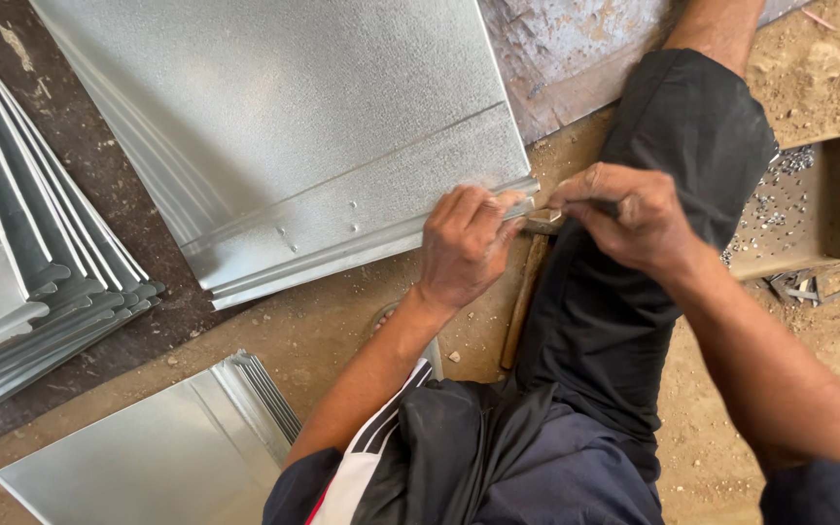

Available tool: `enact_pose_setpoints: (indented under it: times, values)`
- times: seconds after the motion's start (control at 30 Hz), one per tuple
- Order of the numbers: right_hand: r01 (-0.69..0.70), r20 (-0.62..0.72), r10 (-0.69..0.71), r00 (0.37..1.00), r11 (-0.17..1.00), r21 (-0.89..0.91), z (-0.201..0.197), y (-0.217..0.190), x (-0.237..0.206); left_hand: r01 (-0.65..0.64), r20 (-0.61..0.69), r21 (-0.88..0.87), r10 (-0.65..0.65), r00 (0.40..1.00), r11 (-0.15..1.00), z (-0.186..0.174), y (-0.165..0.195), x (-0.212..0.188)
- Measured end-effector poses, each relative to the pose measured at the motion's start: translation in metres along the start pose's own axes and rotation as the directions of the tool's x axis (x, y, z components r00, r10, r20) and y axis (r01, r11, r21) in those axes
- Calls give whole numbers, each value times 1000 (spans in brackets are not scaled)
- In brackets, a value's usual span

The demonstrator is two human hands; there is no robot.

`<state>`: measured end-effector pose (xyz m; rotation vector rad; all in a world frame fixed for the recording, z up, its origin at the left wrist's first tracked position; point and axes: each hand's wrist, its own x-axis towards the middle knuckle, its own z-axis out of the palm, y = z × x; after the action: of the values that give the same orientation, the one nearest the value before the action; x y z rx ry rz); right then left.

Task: The person sits on the workshop floor and hammers small metal clips onto the edge of galvanized sheet metal panels, taking clips from a tray and driving each one flat with a hammer, then sets the finished panel onto a stack of completed sheets.

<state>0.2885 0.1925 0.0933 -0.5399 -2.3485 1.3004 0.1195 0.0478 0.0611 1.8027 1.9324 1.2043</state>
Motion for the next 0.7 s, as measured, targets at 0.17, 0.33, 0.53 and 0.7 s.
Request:
enact_pose_setpoints:
  times: [0.17, 0.33, 0.53, 0.7]
  values:
    - [-264, -262, 217, 941, 951, -162, 25, -1, -41, -33, 12, 53, 32, 999, 998, 9, -6, -9]
    - [-723, 31, 853, 521, 460, -515, 109, 21, -101, -23, 54, 21, 22, 998, 1000, 11, -3, -7]
    - [-738, -30, 832, 553, 473, -481, 144, 55, -127, -55, 61, 17, 53, 997, 998, -1, 6, -5]
    - [-863, 191, 933, 307, 188, 469, 72, 23, -130, -46, 51, 25, 45, 998, 999, 0, 5, -13]
